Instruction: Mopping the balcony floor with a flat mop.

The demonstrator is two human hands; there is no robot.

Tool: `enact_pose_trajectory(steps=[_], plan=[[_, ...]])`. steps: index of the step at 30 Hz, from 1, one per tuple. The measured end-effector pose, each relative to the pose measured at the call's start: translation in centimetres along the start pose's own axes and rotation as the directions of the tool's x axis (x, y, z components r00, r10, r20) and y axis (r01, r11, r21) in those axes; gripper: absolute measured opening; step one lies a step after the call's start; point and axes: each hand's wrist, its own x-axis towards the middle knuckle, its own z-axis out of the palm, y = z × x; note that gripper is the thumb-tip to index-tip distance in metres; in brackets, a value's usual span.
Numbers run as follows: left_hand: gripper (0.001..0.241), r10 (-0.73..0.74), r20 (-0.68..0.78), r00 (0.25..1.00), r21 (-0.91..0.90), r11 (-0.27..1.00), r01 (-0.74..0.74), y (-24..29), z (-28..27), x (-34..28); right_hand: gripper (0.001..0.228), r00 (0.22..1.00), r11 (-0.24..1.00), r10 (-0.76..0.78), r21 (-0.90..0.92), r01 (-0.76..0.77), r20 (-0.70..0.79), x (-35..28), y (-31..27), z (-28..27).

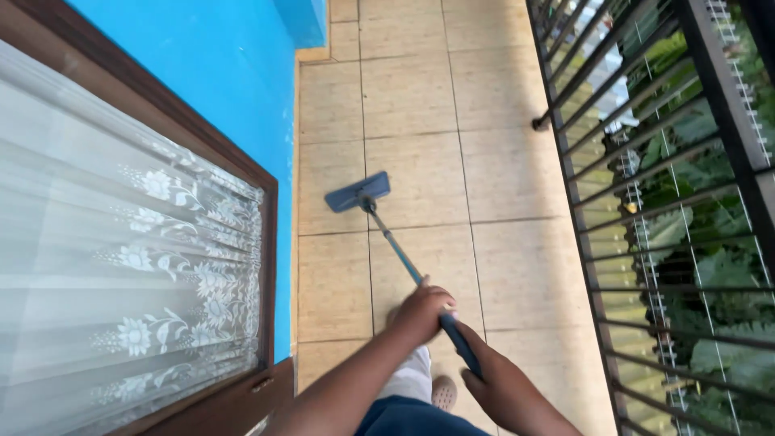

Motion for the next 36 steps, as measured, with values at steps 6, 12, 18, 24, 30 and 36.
enact_pose_trajectory(steps=[6, 12, 18, 24, 30, 36], plan=[[0.006, 0.081, -0.012, 0.997, -0.231, 0.97, -0.081, 11.6, 5.7, -7.2, 0.093, 0.96, 0.96, 0.274, -0.077, -0.27, 0.058, -8.7, 11.2, 3.1], [0.011, 0.153, 0.041, 0.987, -0.106, 0.983, -0.148, 6.8, 9.8, -7.3, 0.085, 0.978, 0.992, 0.07, 0.12, -0.046, -0.198, -9.1, 11.9, 7.1], [0.036, -0.28, 0.106, 0.954, 0.426, 0.88, 0.211, 1.7, 6.7, -2.9, 0.081, 0.971, 0.996, 0.072, -0.043, -0.084, -0.23, -2.4, 7.6, 7.9], [0.028, -0.376, 0.137, 0.917, 0.346, 0.885, 0.311, 5.7, 4.6, -0.5, 0.085, 0.955, 0.995, 0.041, -0.079, -0.067, -0.294, -0.1, 9.7, 6.9], [0.023, 0.089, 0.162, 0.983, -0.181, 0.982, -0.06, 12.5, 14.4, -5.1, 0.081, 0.948, 0.982, 0.172, -0.029, -0.186, -0.267, -15.3, 13.3, 2.4], [0.022, 0.23, 0.472, 0.851, -0.274, 0.956, -0.107, 17.9, 14.3, -8.0, 0.088, 0.849, 0.882, 0.471, 0.118, -0.456, -0.238, -18.7, 20.2, 8.6]])
